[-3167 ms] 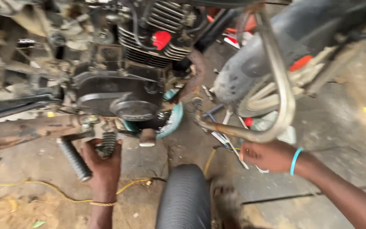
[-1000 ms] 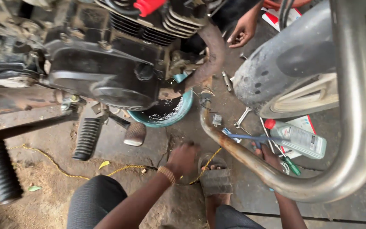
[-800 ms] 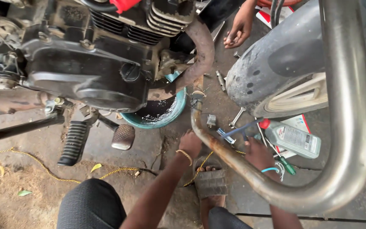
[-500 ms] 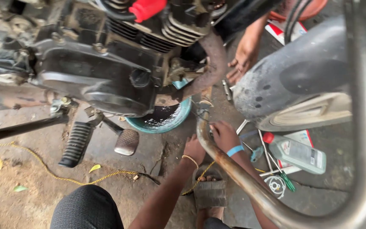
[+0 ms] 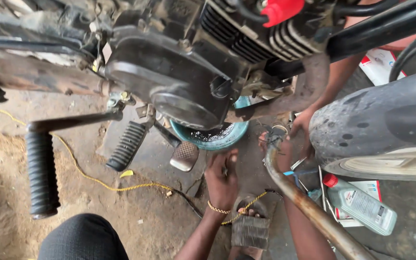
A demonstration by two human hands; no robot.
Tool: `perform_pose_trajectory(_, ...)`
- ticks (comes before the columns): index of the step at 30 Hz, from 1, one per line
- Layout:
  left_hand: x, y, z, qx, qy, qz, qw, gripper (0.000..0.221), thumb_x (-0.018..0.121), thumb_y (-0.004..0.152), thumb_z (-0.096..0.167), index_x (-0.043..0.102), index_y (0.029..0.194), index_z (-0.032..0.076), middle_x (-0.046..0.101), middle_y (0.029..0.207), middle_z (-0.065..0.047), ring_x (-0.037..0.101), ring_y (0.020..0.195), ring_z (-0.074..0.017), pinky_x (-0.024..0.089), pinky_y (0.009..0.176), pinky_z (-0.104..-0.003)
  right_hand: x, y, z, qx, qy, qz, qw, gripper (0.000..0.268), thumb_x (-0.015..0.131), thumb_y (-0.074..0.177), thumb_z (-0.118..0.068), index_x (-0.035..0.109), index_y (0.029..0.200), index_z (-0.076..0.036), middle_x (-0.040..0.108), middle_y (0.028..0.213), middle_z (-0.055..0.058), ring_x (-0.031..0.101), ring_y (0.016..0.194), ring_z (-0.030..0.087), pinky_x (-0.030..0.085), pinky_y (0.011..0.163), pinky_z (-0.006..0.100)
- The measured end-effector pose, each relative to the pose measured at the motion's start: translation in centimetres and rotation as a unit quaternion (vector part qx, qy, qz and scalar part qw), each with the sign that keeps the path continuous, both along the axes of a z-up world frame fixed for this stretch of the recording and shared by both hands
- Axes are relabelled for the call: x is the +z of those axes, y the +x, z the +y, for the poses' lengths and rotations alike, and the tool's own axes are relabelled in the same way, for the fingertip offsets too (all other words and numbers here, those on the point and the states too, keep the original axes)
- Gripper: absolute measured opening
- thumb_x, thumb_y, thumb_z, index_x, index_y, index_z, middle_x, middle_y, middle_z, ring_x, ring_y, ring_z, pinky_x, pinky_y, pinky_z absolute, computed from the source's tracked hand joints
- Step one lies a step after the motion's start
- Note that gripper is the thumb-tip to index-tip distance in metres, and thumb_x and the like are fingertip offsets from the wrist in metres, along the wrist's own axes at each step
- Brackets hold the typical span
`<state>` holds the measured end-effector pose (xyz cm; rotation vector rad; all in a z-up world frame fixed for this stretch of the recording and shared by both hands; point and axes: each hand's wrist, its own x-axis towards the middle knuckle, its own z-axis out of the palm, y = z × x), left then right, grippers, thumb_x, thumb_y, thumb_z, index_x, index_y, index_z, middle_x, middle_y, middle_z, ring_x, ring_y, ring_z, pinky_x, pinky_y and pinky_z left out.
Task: The person sits on the ground beside a motorcycle and works at the engine's lower drain area, using a wrench to loosen fittings while used oil drains into a basin below. They reach into the basin, reposition it, wipe components and their hands with a cloth, and continue tightening and checking the drain area.
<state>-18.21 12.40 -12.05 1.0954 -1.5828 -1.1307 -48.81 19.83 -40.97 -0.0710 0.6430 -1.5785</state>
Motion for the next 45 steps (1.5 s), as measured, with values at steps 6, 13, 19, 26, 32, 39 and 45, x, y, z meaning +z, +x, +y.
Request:
perform_pose_trajectory(6, 6.4, -0.7, -3.0, -0.049, 0.078, 0.053, 0.994, 0.014, 0.06, 0.103, 0.008, 0.065, 0.115, 0.004, 0.073, 0.104, -0.009, 0.06, 0.069, -0.0161, 0.05, 0.063, -0.034, 24.2, 9.0, -5.4, -0.17, 0.086, 0.432, 0.881, 0.034, 0.05, 0.099, -0.02, 0.066, 0.113, 0.007, 0.071, 0.099, 0.011, 0.071, 0.079, 0.023, 0.057, 0.063, 0.037)
perform_pose_trajectory(13, 7.8, -3.1, -5.2, -0.088, 0.016, 0.104, 0.991, 0.013, 0.053, 0.104, 0.004, 0.06, 0.115, 0.001, 0.071, 0.124, -0.011, 0.067, 0.074, -0.0121, 0.058, 0.066, -0.027, 20.0, 5.6, -6.8, -0.186, 0.141, 0.507, 0.83, 0.029, 0.061, 0.103, -0.016, 0.064, 0.121, 0.006, 0.067, 0.108, 0.016, 0.064, 0.085, 0.016, 0.051, 0.069, 0.034)
perform_pose_trajectory(19, 7.6, -3.0, -5.5, -0.074, -0.158, -0.004, 0.985, 0.017, 0.058, 0.1, -0.001, 0.06, 0.117, 0.002, 0.069, 0.128, -0.017, 0.072, 0.103, -0.0368, 0.059, 0.088, -0.044, 17.2, 4.3, -6.8, -0.266, 0.225, 0.559, 0.752, 0.06, 0.051, 0.103, -0.048, 0.057, 0.137, 0.001, 0.067, 0.127, 0.014, 0.065, 0.109, 0.023, 0.051, 0.094, 0.039)
perform_pose_trajectory(26, 7.3, -3.2, -6.1, -0.087, -0.139, 0.006, 0.986, 0.018, 0.057, 0.099, -0.003, 0.058, 0.116, 0.002, 0.068, 0.131, -0.018, 0.072, 0.106, -0.0387, 0.059, 0.089, -0.045, 18.3, 5.4, -8.6, -0.154, -0.032, 0.248, 0.956, 0.069, 0.039, 0.103, -0.065, 0.062, 0.129, -0.005, 0.069, 0.112, 0.007, 0.065, 0.094, 0.019, 0.053, 0.081, 0.034)
perform_pose_trajectory(32, 7.4, -3.7, -6.6, -0.105, -0.081, -0.029, 0.991, 0.017, 0.058, 0.099, -0.001, 0.061, 0.115, 0.003, 0.072, 0.116, -0.017, 0.075, 0.089, -0.035, 0.06, 0.076, -0.043, 24.8, 8.2, -9.3, -0.127, 0.001, 0.24, 0.962, 0.054, 0.04, 0.11, -0.052, 0.064, 0.122, -0.005, 0.069, 0.108, 0.004, 0.064, 0.094, 0.015, 0.052, 0.08, 0.028)
perform_pose_trajectory(39, 7.3, -3.7, -6.9, -0.072, -0.161, -0.013, 0.984, 0.015, 0.058, 0.1, -0.001, 0.059, 0.115, 0.005, 0.073, 0.123, -0.017, 0.075, 0.09, -0.0336, 0.06, 0.077, -0.043, 26.3, 7.9, -8.2, -0.049, 0.029, 0.268, 0.962, 0.037, 0.046, 0.112, -0.034, 0.063, 0.12, -0.003, 0.067, 0.103, 0.005, 0.063, 0.089, 0.014, 0.05, 0.077, 0.027)
perform_pose_trajectory(45, 6.9, -3.8, -7.0, -0.076, -0.156, -0.061, 0.983, 0.024, 0.06, 0.096, 0.002, 0.061, 0.119, 0.007, 0.074, 0.113, -0.014, 0.075, 0.091, -0.0332, 0.06, 0.079, -0.044, 24.9, 6.1, -8.9, -0.069, 0.041, 0.335, 0.939, 0.036, 0.046, 0.105, -0.03, 0.062, 0.119, 0.0, 0.068, 0.11, 0.007, 0.066, 0.097, 0.015, 0.053, 0.085, 0.027)
